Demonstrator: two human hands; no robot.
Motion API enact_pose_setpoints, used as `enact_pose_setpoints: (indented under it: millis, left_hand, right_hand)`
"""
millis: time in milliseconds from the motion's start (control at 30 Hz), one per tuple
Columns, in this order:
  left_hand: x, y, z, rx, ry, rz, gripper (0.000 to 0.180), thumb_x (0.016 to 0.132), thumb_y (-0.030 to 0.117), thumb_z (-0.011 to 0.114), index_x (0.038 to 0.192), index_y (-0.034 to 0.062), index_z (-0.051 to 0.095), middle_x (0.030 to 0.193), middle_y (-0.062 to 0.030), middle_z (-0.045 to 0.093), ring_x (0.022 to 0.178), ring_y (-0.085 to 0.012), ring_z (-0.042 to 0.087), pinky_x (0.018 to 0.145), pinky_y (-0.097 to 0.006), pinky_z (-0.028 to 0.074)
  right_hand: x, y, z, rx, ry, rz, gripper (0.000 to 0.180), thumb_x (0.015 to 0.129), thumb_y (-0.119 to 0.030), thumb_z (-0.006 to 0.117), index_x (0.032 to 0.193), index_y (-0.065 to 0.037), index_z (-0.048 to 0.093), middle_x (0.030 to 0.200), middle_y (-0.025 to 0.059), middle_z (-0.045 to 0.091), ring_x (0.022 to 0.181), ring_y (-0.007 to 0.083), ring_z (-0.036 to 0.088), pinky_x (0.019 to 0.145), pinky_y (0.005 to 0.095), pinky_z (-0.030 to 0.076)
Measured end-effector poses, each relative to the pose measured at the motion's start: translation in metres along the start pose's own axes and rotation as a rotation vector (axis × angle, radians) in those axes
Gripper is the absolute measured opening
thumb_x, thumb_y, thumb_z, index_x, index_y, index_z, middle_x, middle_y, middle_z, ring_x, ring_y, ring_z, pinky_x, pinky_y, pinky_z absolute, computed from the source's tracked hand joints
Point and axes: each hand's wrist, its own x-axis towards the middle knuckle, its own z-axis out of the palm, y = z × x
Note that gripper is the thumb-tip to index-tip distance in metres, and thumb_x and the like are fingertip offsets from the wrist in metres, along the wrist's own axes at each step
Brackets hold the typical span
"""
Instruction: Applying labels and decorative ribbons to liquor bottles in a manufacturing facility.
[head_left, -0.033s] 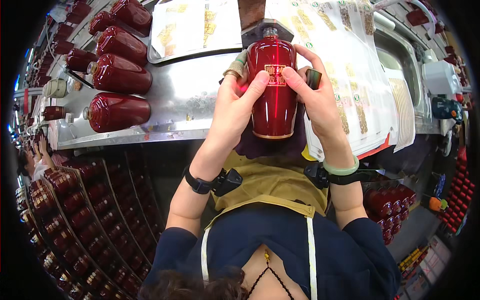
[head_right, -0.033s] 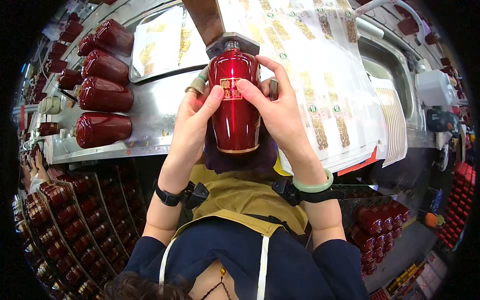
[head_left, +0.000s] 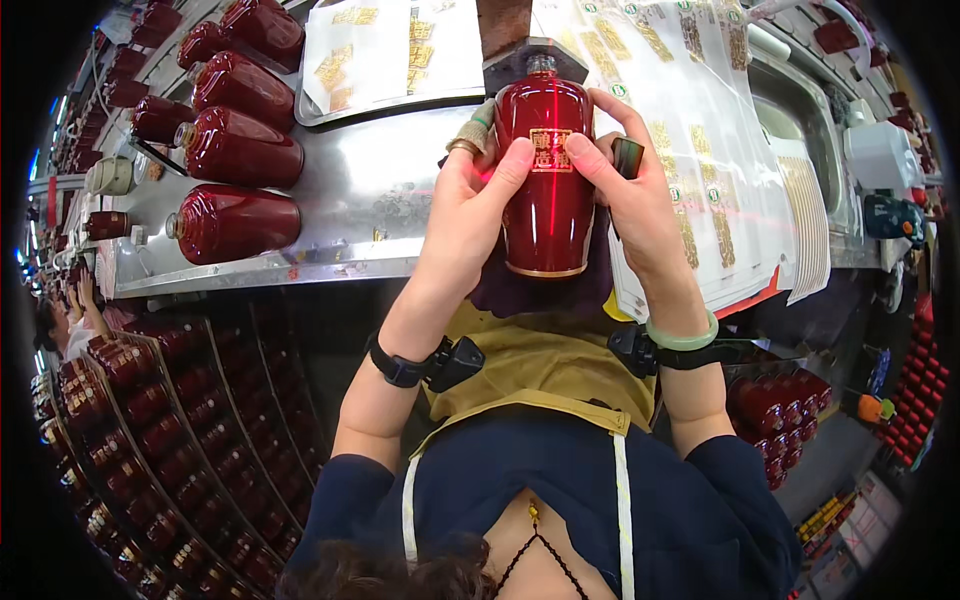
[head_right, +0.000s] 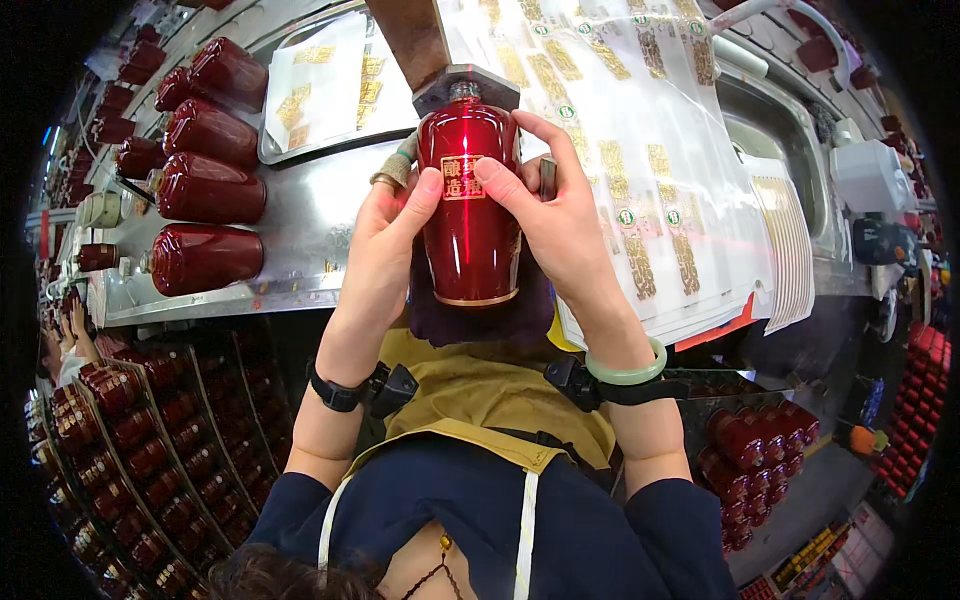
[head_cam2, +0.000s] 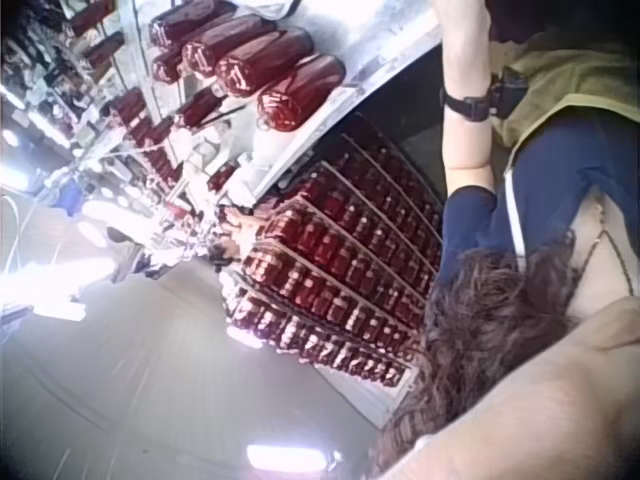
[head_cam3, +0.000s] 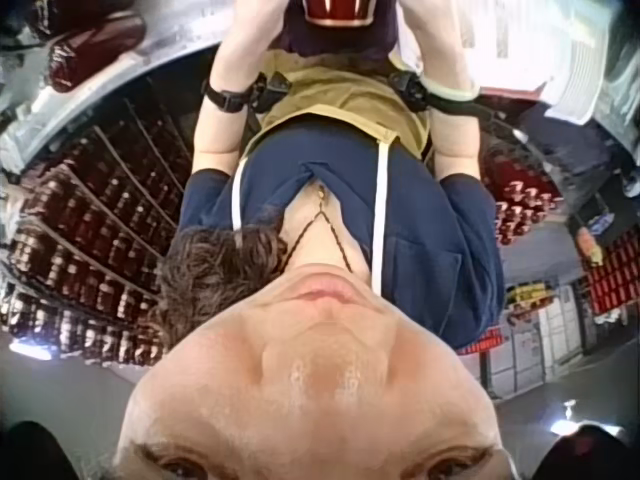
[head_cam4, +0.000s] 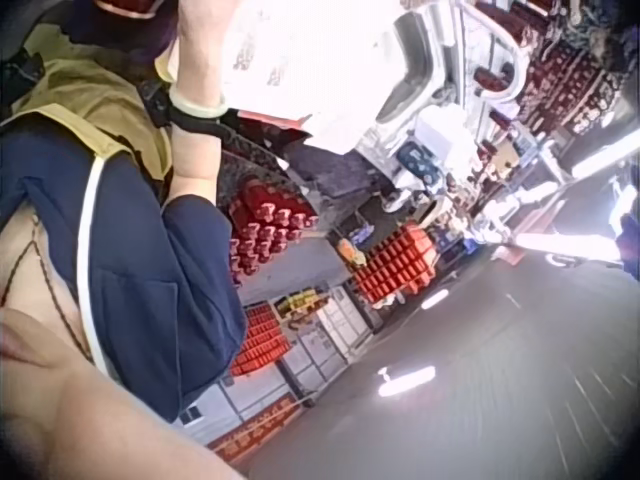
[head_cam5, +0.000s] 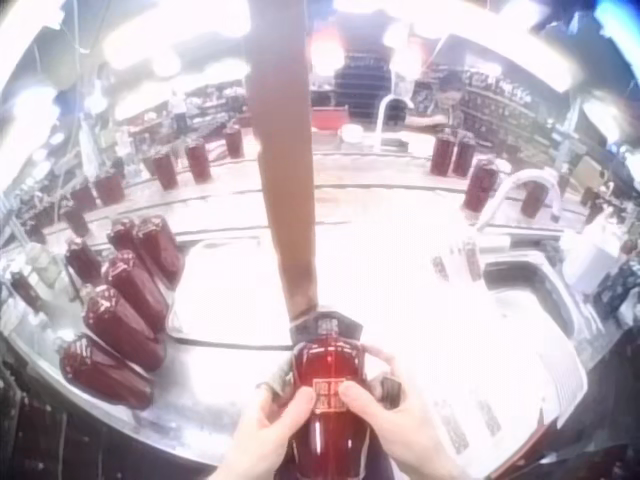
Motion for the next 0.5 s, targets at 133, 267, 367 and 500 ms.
enact_pose_setpoints:
  millis: [133,267,367,500]
  left_hand:
    - [0.000,0.000,0.001,-0.002,-0.009,-0.007,0.062,0.105,0.021,0.065,0.155,-0.0035,0.037,0.144,-0.0157,0.058,0.130,-0.0185,0.058,0.111,-0.034,0.046]
    - [-0.001,0.002,0.000,-0.041,0.002,-0.023,0.063,0.104,0.021,0.066,0.154,-0.0034,0.038,0.143,-0.0150,0.058,0.129,-0.0183,0.058,0.111,-0.034,0.047]
    - [-0.003,0.004,0.003,-0.014,-0.012,-0.007,0.065,0.102,0.019,0.070,0.154,-0.0032,0.038,0.142,-0.0146,0.059,0.127,-0.0178,0.059,0.109,-0.034,0.049]
    - [-0.001,0.003,0.003,0.009,-0.019,0.030,0.066,0.099,0.016,0.073,0.153,-0.0027,0.038,0.141,-0.0139,0.059,0.124,-0.0174,0.061,0.106,-0.034,0.052]
  right_hand:
    - [-0.001,0.000,-0.001,-0.003,-0.005,-0.009,0.060,0.094,-0.020,0.081,0.144,-0.004,0.052,0.078,-0.0079,0.046,0.073,0.0017,0.042,0.066,0.0187,0.037]
    - [-0.005,-0.007,-0.004,-0.096,-0.014,0.012,0.054,0.098,-0.019,0.074,0.145,-0.003,0.051,0.084,-0.0054,0.051,0.078,0.0026,0.047,0.071,0.0194,0.040]
    - [-0.015,-0.011,-0.008,0.121,0.033,-0.035,0.047,0.103,-0.016,0.066,0.145,-0.002,0.050,0.094,-0.0013,0.056,0.086,0.0044,0.051,0.079,0.0200,0.042]
    - [-0.040,-0.016,-0.009,-0.085,-0.005,-0.184,0.028,0.103,-0.004,0.060,0.131,0.001,0.060,0.118,0.0072,0.066,0.109,0.0097,0.060,0.094,0.0243,0.047]
